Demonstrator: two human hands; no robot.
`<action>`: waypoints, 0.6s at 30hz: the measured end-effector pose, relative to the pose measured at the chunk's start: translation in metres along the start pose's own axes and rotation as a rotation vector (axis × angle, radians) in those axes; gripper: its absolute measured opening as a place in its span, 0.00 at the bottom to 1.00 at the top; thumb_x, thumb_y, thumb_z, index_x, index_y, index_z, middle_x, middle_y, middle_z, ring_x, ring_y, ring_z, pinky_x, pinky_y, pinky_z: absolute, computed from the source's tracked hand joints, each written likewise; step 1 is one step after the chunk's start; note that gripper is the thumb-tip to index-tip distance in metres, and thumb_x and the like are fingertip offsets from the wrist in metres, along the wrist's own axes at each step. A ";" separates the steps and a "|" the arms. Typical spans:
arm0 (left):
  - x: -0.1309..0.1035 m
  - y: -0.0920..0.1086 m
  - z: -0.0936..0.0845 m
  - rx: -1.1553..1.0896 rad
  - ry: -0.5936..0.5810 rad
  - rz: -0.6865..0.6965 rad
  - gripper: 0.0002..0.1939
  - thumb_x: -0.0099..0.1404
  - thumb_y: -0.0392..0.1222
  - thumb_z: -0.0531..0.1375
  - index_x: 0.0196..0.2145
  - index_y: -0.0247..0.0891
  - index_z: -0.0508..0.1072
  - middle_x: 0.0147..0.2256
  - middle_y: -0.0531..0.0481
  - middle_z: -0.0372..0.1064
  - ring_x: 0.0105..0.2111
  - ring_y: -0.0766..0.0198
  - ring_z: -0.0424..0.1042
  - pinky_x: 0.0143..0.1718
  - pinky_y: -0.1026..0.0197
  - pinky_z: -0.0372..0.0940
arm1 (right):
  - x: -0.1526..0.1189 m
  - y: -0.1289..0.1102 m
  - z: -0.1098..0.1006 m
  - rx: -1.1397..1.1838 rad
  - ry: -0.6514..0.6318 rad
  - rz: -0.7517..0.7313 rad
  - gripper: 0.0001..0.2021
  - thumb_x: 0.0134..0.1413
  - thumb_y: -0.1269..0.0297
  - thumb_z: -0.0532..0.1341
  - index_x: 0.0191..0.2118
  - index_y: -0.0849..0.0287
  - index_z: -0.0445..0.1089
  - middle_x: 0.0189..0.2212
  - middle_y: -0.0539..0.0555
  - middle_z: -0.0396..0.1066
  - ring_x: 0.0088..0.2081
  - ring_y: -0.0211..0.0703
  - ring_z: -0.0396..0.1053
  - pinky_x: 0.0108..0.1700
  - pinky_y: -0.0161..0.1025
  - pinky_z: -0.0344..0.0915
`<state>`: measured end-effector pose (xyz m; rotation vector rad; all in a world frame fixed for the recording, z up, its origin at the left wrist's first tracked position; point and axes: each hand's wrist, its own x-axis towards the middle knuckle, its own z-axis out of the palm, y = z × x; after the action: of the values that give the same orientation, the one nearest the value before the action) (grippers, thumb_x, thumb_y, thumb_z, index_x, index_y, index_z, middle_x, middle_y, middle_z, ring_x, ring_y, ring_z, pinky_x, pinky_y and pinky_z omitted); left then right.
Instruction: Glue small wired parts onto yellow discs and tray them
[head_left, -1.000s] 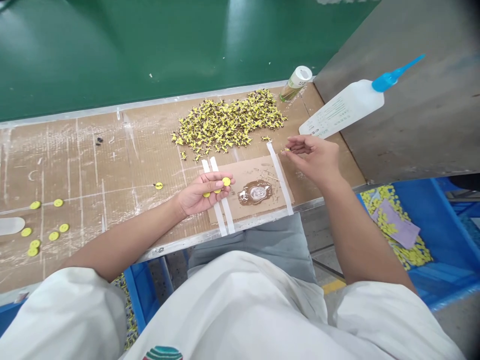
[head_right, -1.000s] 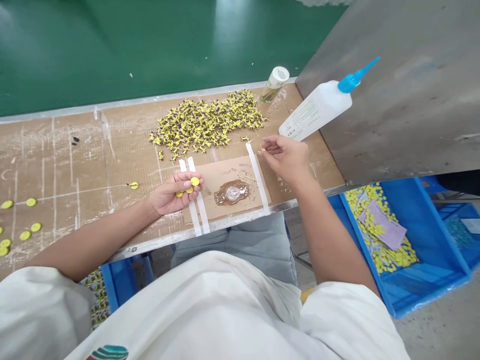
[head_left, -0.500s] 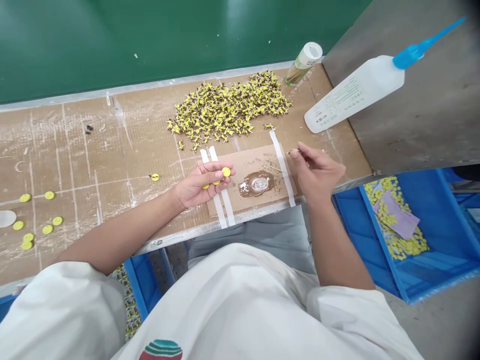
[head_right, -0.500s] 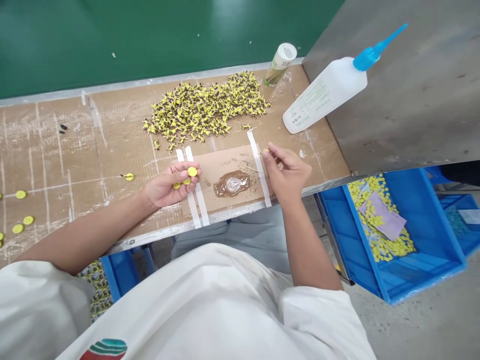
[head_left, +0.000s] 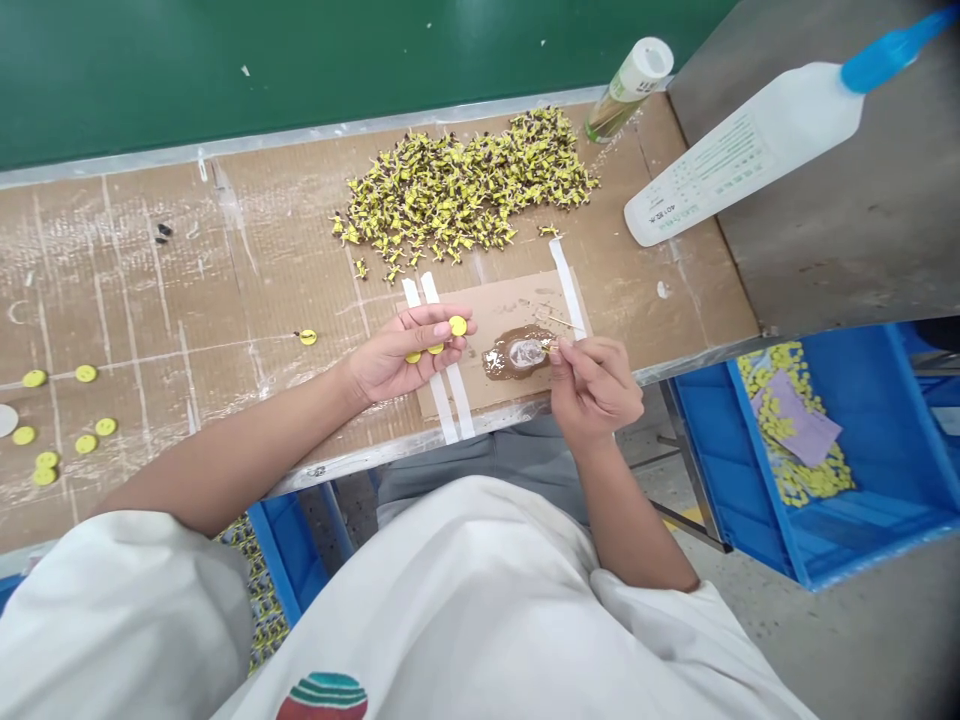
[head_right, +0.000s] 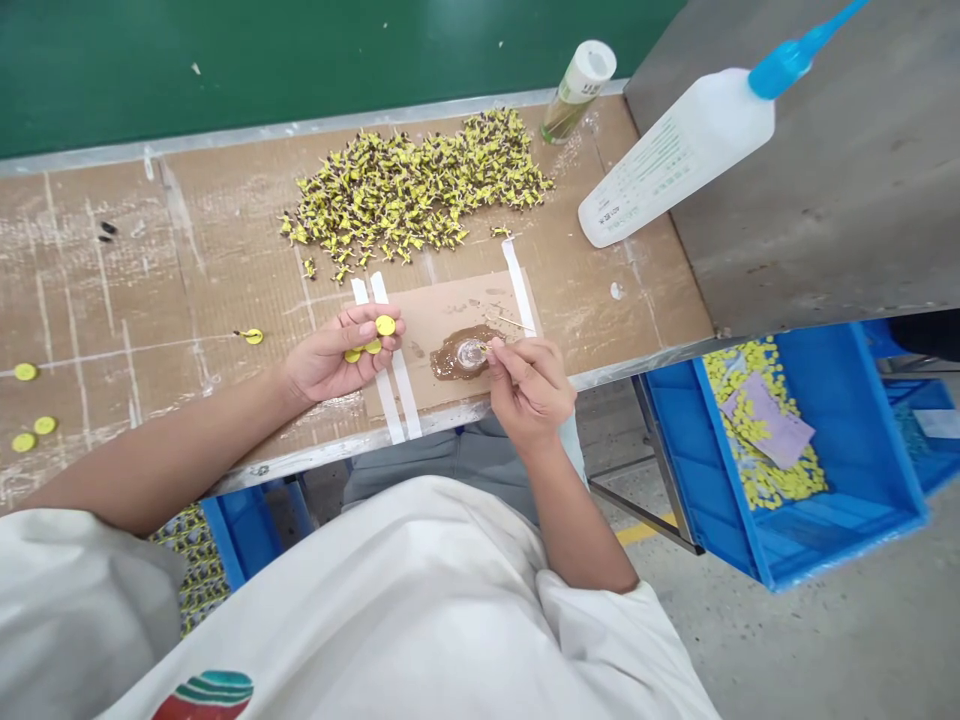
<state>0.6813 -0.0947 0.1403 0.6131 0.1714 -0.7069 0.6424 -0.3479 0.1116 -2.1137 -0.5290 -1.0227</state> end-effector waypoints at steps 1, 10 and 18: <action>0.000 0.000 0.000 -0.001 -0.005 -0.001 0.10 0.56 0.29 0.70 0.38 0.34 0.82 0.36 0.46 0.80 0.31 0.70 0.79 0.37 0.72 0.73 | 0.000 0.000 0.000 -0.007 -0.002 -0.002 0.19 0.57 0.76 0.68 0.51 0.47 0.75 0.31 0.48 0.73 0.33 0.39 0.72 0.38 0.40 0.72; 0.000 0.000 0.000 -0.011 -0.041 -0.005 0.11 0.55 0.29 0.71 0.38 0.33 0.82 0.36 0.47 0.80 0.31 0.70 0.79 0.37 0.72 0.74 | 0.000 0.000 0.002 0.022 -0.035 -0.003 0.21 0.56 0.78 0.68 0.52 0.47 0.75 0.31 0.48 0.73 0.33 0.39 0.71 0.39 0.39 0.71; 0.000 0.000 0.001 -0.012 -0.049 0.001 0.11 0.55 0.30 0.72 0.38 0.34 0.82 0.36 0.47 0.80 0.31 0.70 0.79 0.37 0.72 0.74 | 0.003 -0.003 0.000 0.008 0.012 0.005 0.22 0.58 0.77 0.66 0.54 0.47 0.75 0.37 0.51 0.75 0.37 0.42 0.73 0.40 0.41 0.71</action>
<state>0.6813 -0.0947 0.1412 0.5836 0.1299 -0.7190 0.6420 -0.3458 0.1160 -2.0998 -0.5216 -1.0279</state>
